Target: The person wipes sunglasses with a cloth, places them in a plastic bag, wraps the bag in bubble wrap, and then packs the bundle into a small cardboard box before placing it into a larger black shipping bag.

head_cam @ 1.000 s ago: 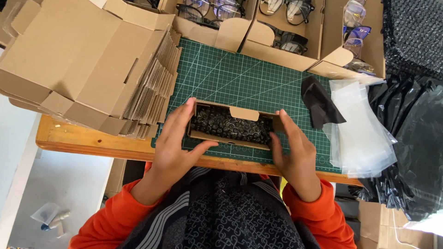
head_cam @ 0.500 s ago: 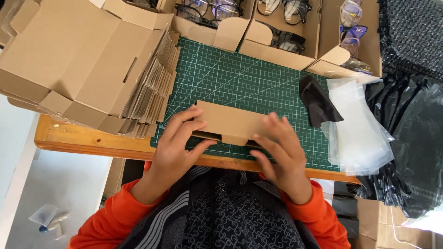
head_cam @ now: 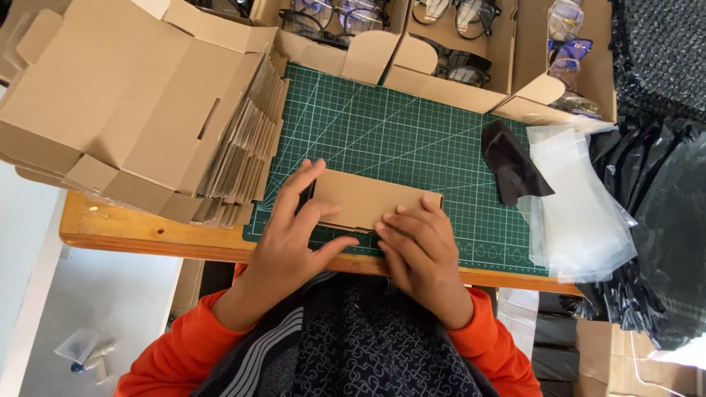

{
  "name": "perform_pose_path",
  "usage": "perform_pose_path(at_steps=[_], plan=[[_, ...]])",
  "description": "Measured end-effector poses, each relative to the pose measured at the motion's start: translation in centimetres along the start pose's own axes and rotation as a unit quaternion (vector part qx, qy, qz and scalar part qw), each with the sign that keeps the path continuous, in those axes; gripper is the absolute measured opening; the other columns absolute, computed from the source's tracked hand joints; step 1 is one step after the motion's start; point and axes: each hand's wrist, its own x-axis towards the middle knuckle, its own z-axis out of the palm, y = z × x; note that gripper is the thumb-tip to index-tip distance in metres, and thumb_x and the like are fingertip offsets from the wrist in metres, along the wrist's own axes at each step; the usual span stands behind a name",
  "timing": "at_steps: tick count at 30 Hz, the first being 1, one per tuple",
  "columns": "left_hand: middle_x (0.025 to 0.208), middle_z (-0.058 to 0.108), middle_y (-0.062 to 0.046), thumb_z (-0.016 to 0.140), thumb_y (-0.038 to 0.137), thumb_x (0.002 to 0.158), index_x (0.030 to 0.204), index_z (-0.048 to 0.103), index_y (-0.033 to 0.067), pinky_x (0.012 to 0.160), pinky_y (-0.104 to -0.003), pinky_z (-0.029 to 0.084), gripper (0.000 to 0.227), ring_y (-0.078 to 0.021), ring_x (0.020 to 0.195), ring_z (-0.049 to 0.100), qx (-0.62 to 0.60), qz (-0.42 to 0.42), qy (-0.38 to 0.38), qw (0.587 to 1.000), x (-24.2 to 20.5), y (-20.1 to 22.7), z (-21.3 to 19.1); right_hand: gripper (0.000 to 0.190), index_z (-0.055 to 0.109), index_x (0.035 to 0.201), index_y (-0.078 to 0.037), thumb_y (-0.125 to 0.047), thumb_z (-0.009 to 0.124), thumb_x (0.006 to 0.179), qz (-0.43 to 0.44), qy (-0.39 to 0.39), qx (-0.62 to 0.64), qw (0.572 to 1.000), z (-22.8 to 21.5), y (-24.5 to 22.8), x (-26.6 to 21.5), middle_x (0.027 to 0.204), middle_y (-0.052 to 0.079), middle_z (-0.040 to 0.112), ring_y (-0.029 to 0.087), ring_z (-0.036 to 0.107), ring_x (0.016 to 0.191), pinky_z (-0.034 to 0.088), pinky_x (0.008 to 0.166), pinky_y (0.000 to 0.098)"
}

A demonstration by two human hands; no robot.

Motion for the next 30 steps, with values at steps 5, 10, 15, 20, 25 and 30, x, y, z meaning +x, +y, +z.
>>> perform_pose_path(at_steps=[5, 10, 15, 20, 25, 30], plan=[[0.169, 0.012, -0.019, 0.081, 0.021, 0.091, 0.157, 0.037, 0.0107, 0.127, -0.06, 0.027, 0.08, -0.0435, 0.159, 0.015, 0.052, -0.031, -0.163, 0.985, 1.1, 0.0, -0.9, 0.021, 0.072, 0.118, -0.004, -0.008, 0.071, 0.098, -0.043, -0.077, -0.01, 0.996, -1.2, -0.2, 0.5, 0.119, 0.011, 0.07, 0.03, 0.067, 0.115, 0.043, 0.115, 0.0554], [0.152, 0.038, -0.019, 0.082, 0.012, 0.085, 0.147, 0.047, 0.0076, 0.121, -0.057, 0.034, 0.071, -0.0405, 0.147, 0.034, 0.012, -0.018, -0.196, 0.98, 1.9, -0.2, -0.6, 0.017, 0.071, 0.114, -0.003, -0.007, 0.063, 0.1, -0.023, -0.073, 0.061, 0.995, -3.5, 0.7, 1.7, 0.116, 0.013, 0.07, 0.03, 0.069, 0.109, 0.051, 0.107, 0.0491], [0.143, 0.04, -0.021, 0.071, -0.01, 0.088, 0.134, 0.058, 0.0025, 0.12, -0.064, 0.038, 0.049, -0.0531, 0.144, 0.033, -0.005, 0.079, -0.203, 0.976, 2.9, 1.4, -0.1, 0.027, 0.071, 0.116, -0.007, -0.021, 0.077, 0.094, 0.046, -0.022, -0.025, 0.998, -7.0, 1.4, 1.2, 0.139, 0.021, 0.057, 0.036, 0.06, 0.124, 0.049, 0.104, 0.0472], [0.14, 0.048, -0.02, 0.062, -0.001, 0.102, 0.138, 0.053, 0.006, 0.115, -0.062, 0.043, 0.038, -0.0627, 0.143, 0.034, -0.077, 0.203, -0.265, 0.94, 3.7, 2.5, 1.7, 0.062, 0.051, 0.145, -0.008, -0.019, 0.076, 0.09, 0.147, -0.144, 0.076, 0.976, -11.1, 1.3, 0.0, 0.128, 0.008, 0.072, 0.023, 0.067, 0.099, 0.053, 0.088, 0.0335], [0.131, 0.055, -0.016, 0.07, -0.002, 0.102, 0.129, 0.059, 0.0034, 0.103, -0.051, 0.064, 0.029, -0.0495, 0.12, 0.062, 0.035, 0.423, -0.166, 0.89, 6.3, 5.8, 4.3, 0.079, 0.046, 0.15, -0.008, -0.027, 0.082, 0.082, 0.228, -0.211, 0.167, 0.936, -13.3, 2.7, -3.7, 0.143, 0.009, 0.063, 0.019, 0.071, 0.106, 0.054, 0.077, 0.0284], [0.141, 0.054, -0.015, 0.064, 0.007, 0.108, 0.134, 0.061, 0.0101, 0.111, -0.054, 0.055, 0.026, -0.0431, 0.131, 0.06, 0.086, 0.449, -0.182, 0.871, 7.9, 8.7, 7.1, 0.062, 0.059, 0.131, -0.006, -0.03, 0.084, 0.08, 0.274, -0.091, 0.16, 0.944, -14.1, 3.3, -9.0, 0.119, 0.005, 0.072, 0.014, 0.069, 0.087, 0.053, 0.074, 0.0274]])
